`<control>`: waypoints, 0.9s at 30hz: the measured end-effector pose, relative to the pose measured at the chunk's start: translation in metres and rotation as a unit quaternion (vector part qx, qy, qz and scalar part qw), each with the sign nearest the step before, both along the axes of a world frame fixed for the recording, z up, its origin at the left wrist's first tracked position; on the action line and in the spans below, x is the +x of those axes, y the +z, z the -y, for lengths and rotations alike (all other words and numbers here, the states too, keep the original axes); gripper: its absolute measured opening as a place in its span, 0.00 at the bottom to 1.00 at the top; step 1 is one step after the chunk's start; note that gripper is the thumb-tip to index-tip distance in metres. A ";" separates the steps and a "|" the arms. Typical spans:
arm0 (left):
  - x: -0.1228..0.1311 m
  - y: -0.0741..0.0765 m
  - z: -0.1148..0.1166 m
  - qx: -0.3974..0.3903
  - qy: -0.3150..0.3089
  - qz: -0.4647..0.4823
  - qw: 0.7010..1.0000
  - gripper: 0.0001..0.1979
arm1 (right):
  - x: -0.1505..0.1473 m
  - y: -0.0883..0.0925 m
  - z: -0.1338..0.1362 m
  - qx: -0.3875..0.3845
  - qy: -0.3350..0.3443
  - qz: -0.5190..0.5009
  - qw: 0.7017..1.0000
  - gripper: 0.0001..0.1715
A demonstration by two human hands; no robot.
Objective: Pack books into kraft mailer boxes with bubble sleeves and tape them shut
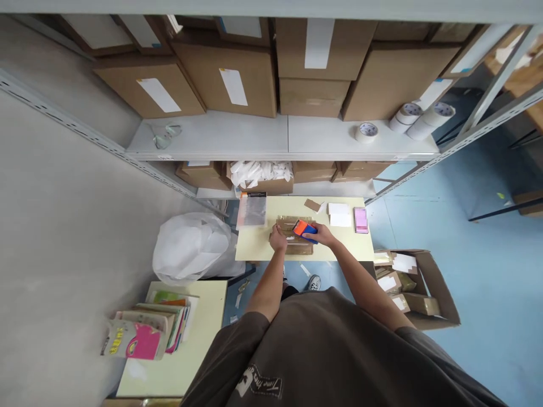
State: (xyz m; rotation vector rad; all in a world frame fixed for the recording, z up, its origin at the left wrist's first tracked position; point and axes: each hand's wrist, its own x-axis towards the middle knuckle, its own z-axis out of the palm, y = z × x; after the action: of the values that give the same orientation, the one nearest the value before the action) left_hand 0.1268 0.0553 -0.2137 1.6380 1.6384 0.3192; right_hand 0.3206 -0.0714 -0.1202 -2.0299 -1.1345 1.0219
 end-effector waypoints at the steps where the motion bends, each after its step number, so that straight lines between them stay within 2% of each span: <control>1: 0.000 0.000 -0.001 -0.006 -0.005 -0.001 1.000 0.26 | 0.000 0.001 0.001 -0.006 0.000 -0.002 1.000 0.35; 7: -0.006 0.005 -0.010 -0.031 -0.042 0.020 0.998 0.27 | -0.004 0.001 0.011 -0.016 -0.034 -0.047 0.998 0.35; 10: -0.014 0.012 -0.016 0.021 -0.044 0.033 0.998 0.31 | -0.003 0.000 0.015 -0.010 -0.053 -0.069 0.996 0.37; 13: -0.019 0.024 -0.023 0.033 -0.077 0.101 0.991 0.27 | -0.004 0.000 0.016 -0.011 -0.056 -0.078 0.995 0.38; 15: -0.017 0.032 -0.027 -0.035 -0.132 0.159 0.978 0.22 | -0.005 0.001 0.016 -0.012 -0.047 -0.069 0.996 0.38; 17: -0.012 0.039 -0.030 -0.130 -0.166 0.209 0.955 0.22 | -0.005 0.004 0.014 -0.010 -0.033 -0.057 0.998 0.38; 19: -0.007 0.044 -0.031 -0.206 -0.174 0.249 0.930 0.25 | -0.006 0.007 0.012 -0.010 -0.017 -0.045 0.999 0.37; 21: -0.005 0.047 -0.030 -0.231 -0.169 0.276 0.918 0.25 | -0.005 0.012 0.010 -0.013 0.003 -0.028 1.000 0.37; 27: -0.012 0.050 -0.029 -0.118 -0.098 0.332 0.931 0.18 | -0.009 0.030 -0.006 -0.046 0.051 0.063 0.996 0.37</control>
State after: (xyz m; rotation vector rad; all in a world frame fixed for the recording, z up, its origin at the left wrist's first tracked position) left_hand 0.1150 0.0840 -0.1641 1.3003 0.9527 0.4888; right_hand 0.3117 -0.0651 -0.0903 -2.1536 -1.2890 1.0255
